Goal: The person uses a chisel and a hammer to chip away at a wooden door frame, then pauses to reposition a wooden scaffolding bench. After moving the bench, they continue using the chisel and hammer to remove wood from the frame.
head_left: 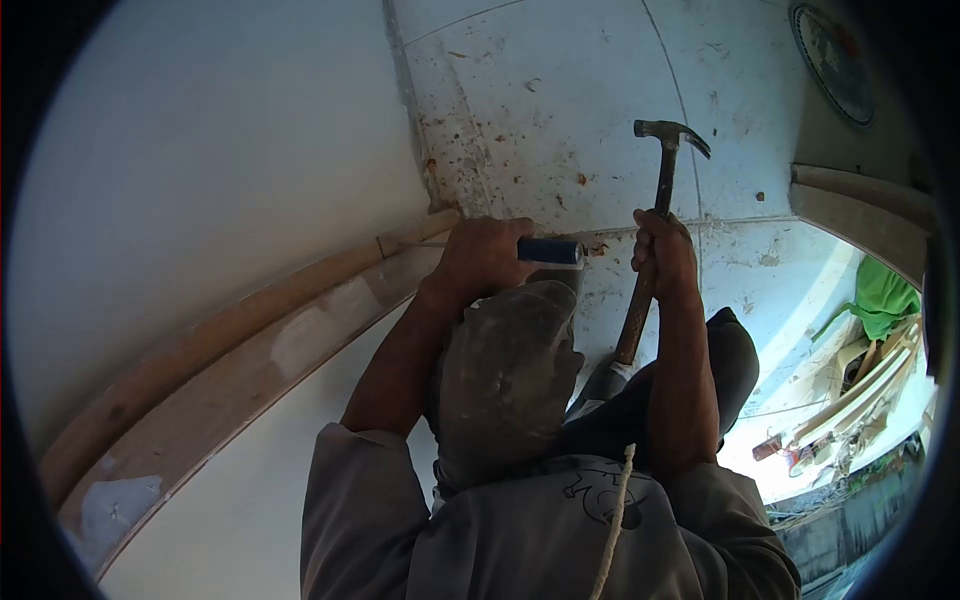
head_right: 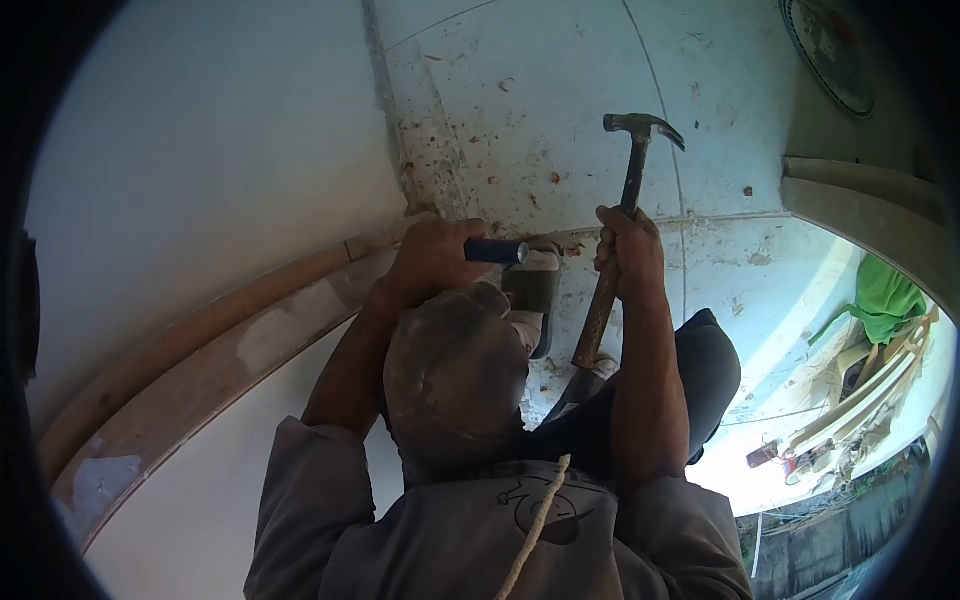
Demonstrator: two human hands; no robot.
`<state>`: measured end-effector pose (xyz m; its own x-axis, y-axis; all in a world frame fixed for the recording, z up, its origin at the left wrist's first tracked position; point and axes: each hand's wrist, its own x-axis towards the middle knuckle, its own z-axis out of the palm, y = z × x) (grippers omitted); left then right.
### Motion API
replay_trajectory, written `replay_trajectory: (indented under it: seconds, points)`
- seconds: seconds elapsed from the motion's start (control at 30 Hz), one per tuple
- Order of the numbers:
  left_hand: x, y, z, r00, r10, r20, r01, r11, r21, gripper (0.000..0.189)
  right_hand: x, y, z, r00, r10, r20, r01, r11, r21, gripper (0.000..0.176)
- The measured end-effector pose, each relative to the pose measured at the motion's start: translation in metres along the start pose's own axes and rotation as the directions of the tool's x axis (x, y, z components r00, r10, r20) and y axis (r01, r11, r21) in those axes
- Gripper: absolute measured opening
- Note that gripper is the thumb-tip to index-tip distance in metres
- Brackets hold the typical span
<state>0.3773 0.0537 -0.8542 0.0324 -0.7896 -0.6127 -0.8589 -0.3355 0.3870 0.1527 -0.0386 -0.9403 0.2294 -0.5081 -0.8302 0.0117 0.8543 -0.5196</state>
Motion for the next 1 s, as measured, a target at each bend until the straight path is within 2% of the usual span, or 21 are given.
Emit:
replay_trajectory:
  seconds: [0.03, 0.07, 0.13, 0.17, 0.23, 0.3, 0.33, 0.4, 0.43, 0.5, 0.57, 0.63, 0.7, 0.83, 0.9, 1.0]
  points:
    - [-0.003, 0.001, 0.001, 0.996, 0.025, -0.086, -0.028, 0.999, -0.031, 0.040, -0.001, 0.001, -0.002, 1.000, -0.003, 0.011, 0.003, 1.000, 0.003, 0.015]
    - [-0.005, 0.001, 0.001, 0.996, 0.024, -0.089, -0.027, 0.999, -0.022, 0.040, -0.004, 0.000, -0.002, 1.000, -0.029, 0.007, 0.029, 1.000, -0.009, 0.015]
    - [-0.011, 0.005, 0.000, 0.949, 0.073, -0.306, -0.111, 0.988, -0.109, 0.040, -0.015, -0.001, -0.006, 0.998, -0.059, -0.020, 0.058, 0.998, -0.031, 0.016]
    - [-0.014, 0.010, -0.007, 0.950, 0.079, -0.302, -0.114, 0.988, -0.103, 0.040, -0.021, -0.003, -0.008, 0.998, -0.060, -0.024, 0.059, 0.998, -0.024, 0.016]
    - [-0.022, 0.022, -0.035, 0.893, -0.099, -0.439, -0.092, 0.914, -0.395, 0.042, -0.031, -0.001, -0.015, 0.995, -0.092, -0.029, 0.090, 0.994, -0.056, 0.015]
    - [-0.024, 0.025, -0.062, 0.870, -0.213, -0.444, -0.068, 0.842, -0.536, 0.048, -0.037, 0.002, -0.020, 0.995, -0.095, -0.035, 0.094, 0.995, -0.034, 0.016]
    - [-0.024, 0.029, -0.073, 0.875, -0.208, -0.438, -0.060, 0.850, -0.524, 0.048, -0.039, 0.003, -0.022, 0.994, -0.100, -0.036, 0.099, 0.995, -0.024, 0.016]
    - [-0.022, 0.034, -0.090, 0.803, -0.206, -0.559, -0.114, 0.868, -0.484, 0.045, -0.045, 0.006, -0.028, 0.995, -0.097, -0.035, 0.097, 0.995, -0.007, 0.016]
    - [-0.020, 0.033, -0.094, 0.811, -0.191, -0.553, -0.112, 0.877, -0.467, 0.045, -0.047, 0.006, -0.030, 0.994, -0.105, -0.037, 0.105, 0.994, -0.006, 0.017]
    - [-0.013, 0.028, -0.098, 0.751, -0.153, -0.643, -0.202, 0.873, -0.444, 0.045, -0.057, 0.005, -0.031, 0.991, -0.126, -0.053, 0.127, 0.992, 0.023, 0.018]
    - [-0.007, 0.020, -0.097, 0.774, -0.155, -0.614, -0.170, 0.884, -0.436, 0.045, -0.067, 0.004, -0.027, 0.980, -0.188, -0.065, 0.188, 0.982, -0.016, 0.018]
    - [-0.007, 0.017, -0.090, 0.810, -0.211, -0.547, -0.163, 0.815, -0.556, 0.046, -0.077, 0.004, -0.022, 0.953, -0.290, -0.083, 0.285, 0.956, -0.068, 0.015]
    - [-0.006, 0.009, -0.081, 0.818, -0.221, -0.531, -0.162, 0.798, -0.581, 0.048, -0.081, 0.007, -0.011, 0.910, -0.402, -0.099, 0.395, 0.915, -0.089, 0.014]
    - [-0.011, -0.010, -0.073, 0.851, -0.189, -0.490, -0.194, 0.754, -0.628, 0.052, -0.080, 0.019, 0.015, 0.913, -0.396, -0.094, 0.395, 0.918, -0.038, 0.013]
    - [-0.014, -0.016, -0.078, 0.854, -0.173, -0.491, -0.213, 0.745, -0.633, 0.049, -0.081, 0.026, 0.019, 0.970, -0.240, -0.019, 0.239, 0.970, -0.050, 0.012]
    - [-0.015, -0.017, -0.082, 0.863, -0.177, -0.474, -0.211, 0.726, -0.654, 0.048, -0.078, 0.034, 0.029, 0.980, -0.199, -0.002, 0.198, 0.978, -0.065, 0.012]
